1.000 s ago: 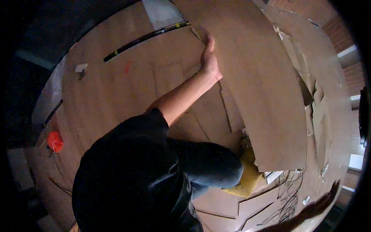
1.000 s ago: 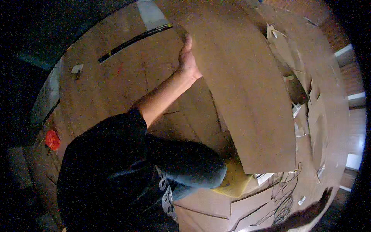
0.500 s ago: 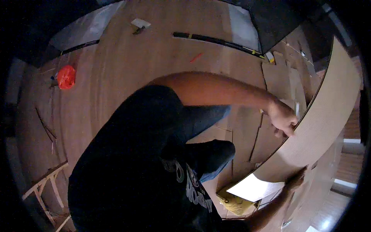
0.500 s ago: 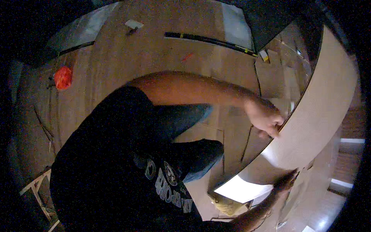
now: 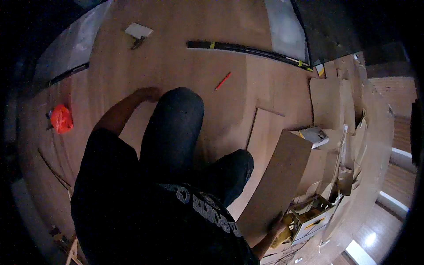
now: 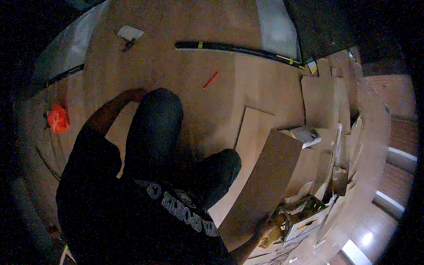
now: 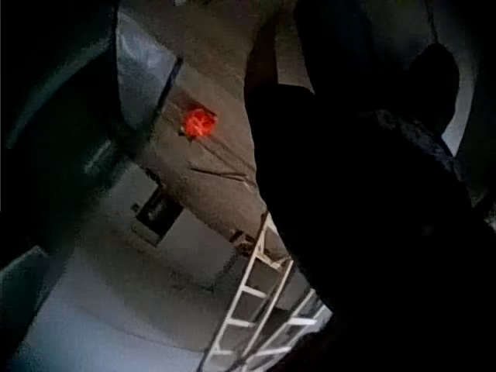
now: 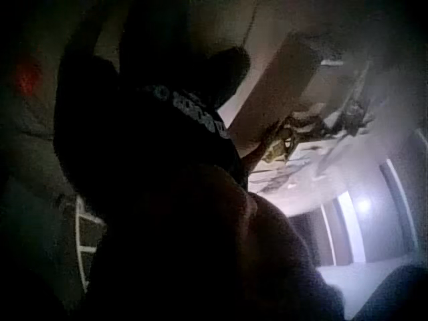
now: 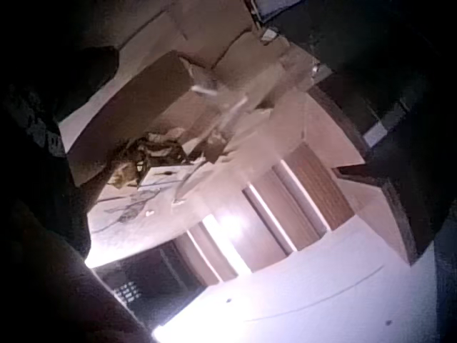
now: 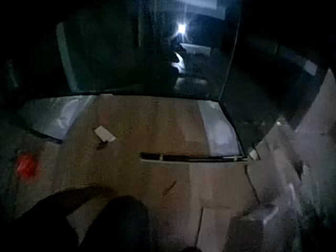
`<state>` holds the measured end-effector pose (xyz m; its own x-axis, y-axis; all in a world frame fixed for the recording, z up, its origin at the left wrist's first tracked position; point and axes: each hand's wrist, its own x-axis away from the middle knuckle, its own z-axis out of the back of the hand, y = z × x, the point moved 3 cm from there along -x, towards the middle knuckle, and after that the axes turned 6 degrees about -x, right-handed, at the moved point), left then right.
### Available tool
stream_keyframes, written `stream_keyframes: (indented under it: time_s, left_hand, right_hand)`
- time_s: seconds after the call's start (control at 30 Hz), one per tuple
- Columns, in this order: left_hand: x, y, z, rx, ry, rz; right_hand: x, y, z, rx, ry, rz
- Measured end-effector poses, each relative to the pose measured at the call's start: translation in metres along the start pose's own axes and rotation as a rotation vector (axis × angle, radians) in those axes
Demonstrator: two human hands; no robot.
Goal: The person measures, marks, and cuts flooring panels using a tape measure, a pencil, and a table saw, then fits them into place.
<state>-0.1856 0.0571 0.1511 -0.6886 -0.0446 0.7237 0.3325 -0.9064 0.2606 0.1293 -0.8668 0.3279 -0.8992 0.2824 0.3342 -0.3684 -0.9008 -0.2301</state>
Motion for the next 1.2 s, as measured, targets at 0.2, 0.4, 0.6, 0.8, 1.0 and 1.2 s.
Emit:
stream_keyframes:
  time_s: [0.2,0.4,0.6,0.8,1.0,1.2]
  left_hand:
    - [-0.061,0.090,0.017,0.189,-0.173,-0.127]
    - [-0.107,0.096,0.131,0.305,-0.013,-0.161]
    - [-0.180,0.039,0.316,0.291,0.306,-0.116]
    - [-0.437,-0.057,0.483,0.186,0.578,-0.039]
    - [-0.627,-0.067,0.574,0.029,0.943,0.409]
    - [-0.646,-0.024,0.594,-0.012,1.147,0.465]
  right_hand:
    - [0.035,-0.125,0.048,-0.012,0.120,0.137]
    - [-0.032,-0.198,0.042,0.018,0.118,0.293]
    - [-0.100,-0.428,0.050,-0.034,0.079,0.360]
    - [-0.219,-0.585,-0.038,-0.135,-0.081,0.529]
    - [-0.337,-0.786,-0.151,-0.079,-0.106,0.685]
    - [-0.451,-0.935,-0.230,0.090,-0.040,0.911]
